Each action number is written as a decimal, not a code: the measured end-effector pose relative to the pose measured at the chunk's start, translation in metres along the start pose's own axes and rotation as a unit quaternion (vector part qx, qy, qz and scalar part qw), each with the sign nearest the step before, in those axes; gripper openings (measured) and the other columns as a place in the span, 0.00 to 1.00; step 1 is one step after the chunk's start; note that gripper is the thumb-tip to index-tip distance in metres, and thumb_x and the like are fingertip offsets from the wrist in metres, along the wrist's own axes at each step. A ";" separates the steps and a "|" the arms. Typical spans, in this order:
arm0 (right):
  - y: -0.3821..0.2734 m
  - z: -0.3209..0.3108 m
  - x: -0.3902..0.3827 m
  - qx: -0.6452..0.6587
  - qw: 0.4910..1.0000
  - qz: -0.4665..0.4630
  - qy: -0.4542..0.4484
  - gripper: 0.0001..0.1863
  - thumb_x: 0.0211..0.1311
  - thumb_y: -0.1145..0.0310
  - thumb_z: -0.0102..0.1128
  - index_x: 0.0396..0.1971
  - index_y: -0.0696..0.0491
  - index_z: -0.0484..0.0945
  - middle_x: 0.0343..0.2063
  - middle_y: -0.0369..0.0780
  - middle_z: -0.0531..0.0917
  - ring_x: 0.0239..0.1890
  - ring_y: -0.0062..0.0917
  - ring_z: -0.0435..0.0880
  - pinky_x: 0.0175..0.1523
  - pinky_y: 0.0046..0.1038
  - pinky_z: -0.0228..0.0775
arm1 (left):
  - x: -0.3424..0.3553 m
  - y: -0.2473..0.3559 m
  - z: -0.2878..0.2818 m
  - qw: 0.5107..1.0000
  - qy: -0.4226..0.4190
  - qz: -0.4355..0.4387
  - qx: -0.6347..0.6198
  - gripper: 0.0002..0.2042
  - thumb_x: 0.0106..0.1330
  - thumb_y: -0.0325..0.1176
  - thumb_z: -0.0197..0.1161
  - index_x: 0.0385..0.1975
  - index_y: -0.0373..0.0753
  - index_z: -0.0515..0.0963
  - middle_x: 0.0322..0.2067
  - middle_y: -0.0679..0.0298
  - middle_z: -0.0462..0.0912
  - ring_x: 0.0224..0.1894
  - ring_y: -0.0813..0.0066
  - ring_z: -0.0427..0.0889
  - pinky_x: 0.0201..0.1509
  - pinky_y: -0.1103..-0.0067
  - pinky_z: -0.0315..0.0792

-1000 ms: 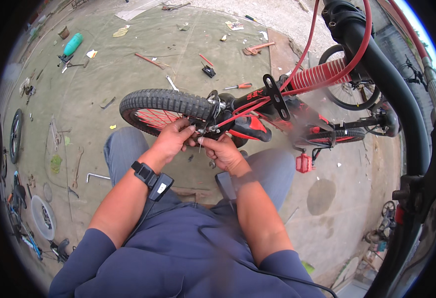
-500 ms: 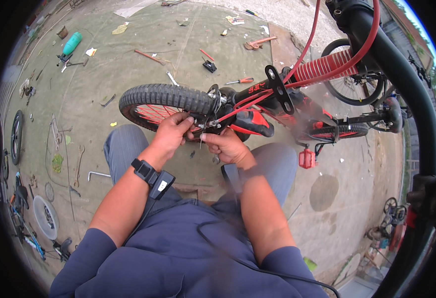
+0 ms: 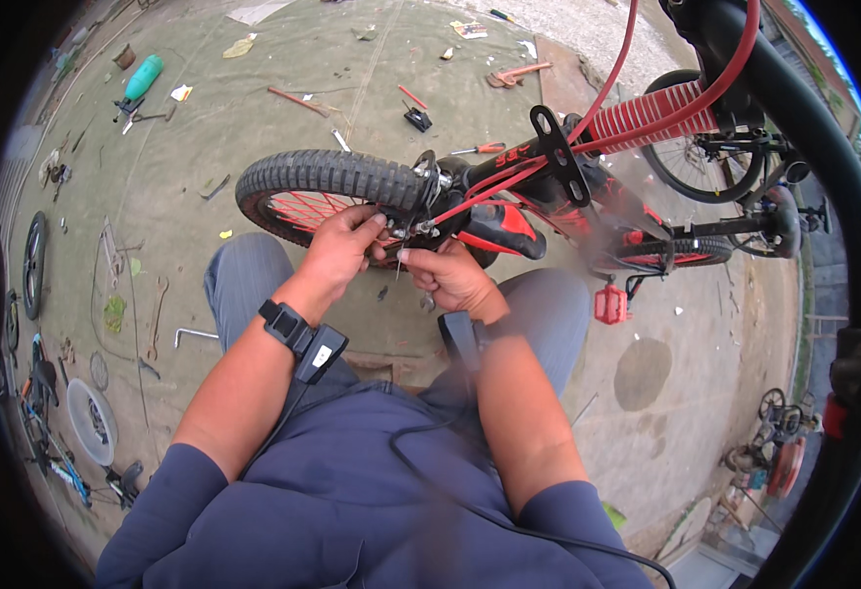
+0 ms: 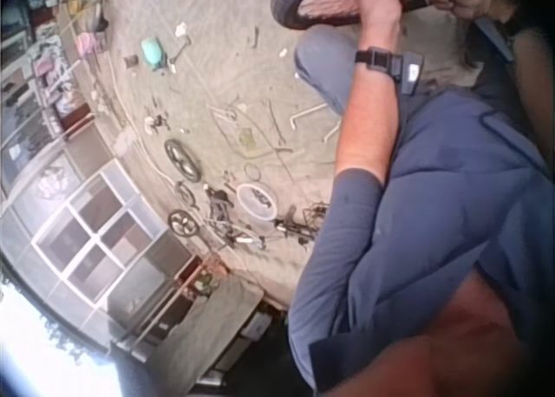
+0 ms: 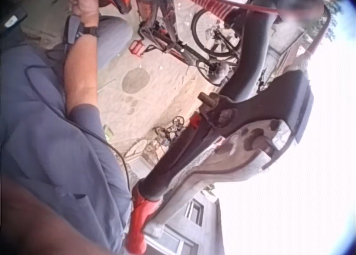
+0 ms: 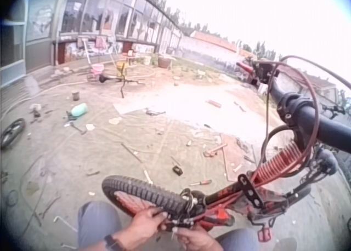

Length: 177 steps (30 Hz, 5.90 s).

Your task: The person sits on the ground and uses a wrench to adjust the front wheel axle of a red bicycle. They tighten the axle nuts, then stand to reposition the bike before resuming adjustments.

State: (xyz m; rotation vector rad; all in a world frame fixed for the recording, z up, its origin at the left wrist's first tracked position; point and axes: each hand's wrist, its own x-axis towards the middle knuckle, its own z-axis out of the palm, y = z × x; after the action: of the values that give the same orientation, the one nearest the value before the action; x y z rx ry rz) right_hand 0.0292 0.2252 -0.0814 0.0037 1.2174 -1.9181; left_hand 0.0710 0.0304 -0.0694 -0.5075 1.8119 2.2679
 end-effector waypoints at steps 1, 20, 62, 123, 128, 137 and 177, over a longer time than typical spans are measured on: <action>0.001 0.000 0.000 0.001 1.000 -0.002 0.004 0.09 0.63 0.77 0.65 0.44 0.56 0.82 0.17 0.27 0.70 0.17 0.12 0.62 0.22 0.19 0.50 | 0.000 0.000 0.000 1.000 -0.002 0.000 0.001 0.10 0.76 0.36 0.58 0.47 0.36 0.79 0.32 0.71 0.81 0.27 0.86 0.76 0.24 0.85 0.64; 0.001 -0.005 0.001 -0.006 1.000 0.008 -0.008 0.17 0.65 0.75 0.65 0.54 0.56 0.78 0.32 0.31 0.81 0.19 0.10 0.64 0.25 0.15 0.56 | -0.014 -0.013 0.012 0.951 -0.059 -0.137 -0.270 0.12 0.79 0.42 0.52 0.40 0.41 0.76 0.30 0.69 0.81 0.26 0.82 0.78 0.21 0.85 0.63; 0.003 -0.006 0.000 0.008 1.000 -0.003 -0.028 0.13 0.66 0.73 0.66 0.49 0.54 0.79 0.32 0.29 0.81 0.19 0.09 0.64 0.25 0.14 0.54 | -0.003 -0.020 0.013 0.909 -0.054 -0.146 -0.388 0.07 0.77 0.37 0.57 0.37 0.43 0.78 0.28 0.72 0.78 0.24 0.85 0.74 0.20 0.86 0.60; 0.005 0.001 0.001 0.032 0.999 -0.016 -0.006 0.07 0.63 0.74 0.67 0.40 0.53 0.81 0.22 0.29 0.77 0.17 0.12 0.63 0.22 0.19 0.51 | -0.001 -0.020 0.031 0.994 0.094 0.053 -0.025 0.11 0.74 0.35 0.60 0.32 0.35 0.77 0.20 0.69 0.74 0.18 0.83 0.70 0.20 0.81 0.61; 0.006 -0.002 0.002 0.036 0.999 -0.009 -0.003 0.07 0.62 0.76 0.66 0.38 0.53 0.80 0.21 0.29 0.75 0.17 0.12 0.64 0.22 0.19 0.51 | -0.003 -0.019 0.037 0.991 0.107 0.044 -0.073 0.11 0.74 0.35 0.59 0.31 0.35 0.76 0.19 0.70 0.72 0.16 0.83 0.67 0.18 0.81 0.59; 0.004 0.000 0.002 0.038 0.999 0.000 0.004 0.07 0.61 0.79 0.64 0.38 0.54 0.80 0.21 0.29 0.75 0.17 0.12 0.65 0.23 0.19 0.53 | -0.013 -0.004 0.045 0.968 0.105 -0.035 -0.225 0.08 0.74 0.35 0.57 0.33 0.38 0.72 0.20 0.71 0.69 0.15 0.84 0.64 0.14 0.81 0.53; 0.003 -0.002 0.001 0.027 0.999 0.003 -0.035 0.13 0.64 0.76 0.61 0.48 0.53 0.76 0.35 0.31 0.81 0.20 0.08 0.63 0.24 0.13 0.53 | -0.012 -0.019 0.025 0.902 -0.037 -0.116 -0.414 0.09 0.78 0.38 0.55 0.34 0.43 0.72 0.24 0.70 0.75 0.20 0.83 0.70 0.17 0.85 0.58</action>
State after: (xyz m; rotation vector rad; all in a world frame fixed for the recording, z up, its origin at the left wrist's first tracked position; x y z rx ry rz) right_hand 0.0298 0.2257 -0.0857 -0.0308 1.1187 -1.9283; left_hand 0.0854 0.0596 -0.0777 -0.6898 0.6156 2.7322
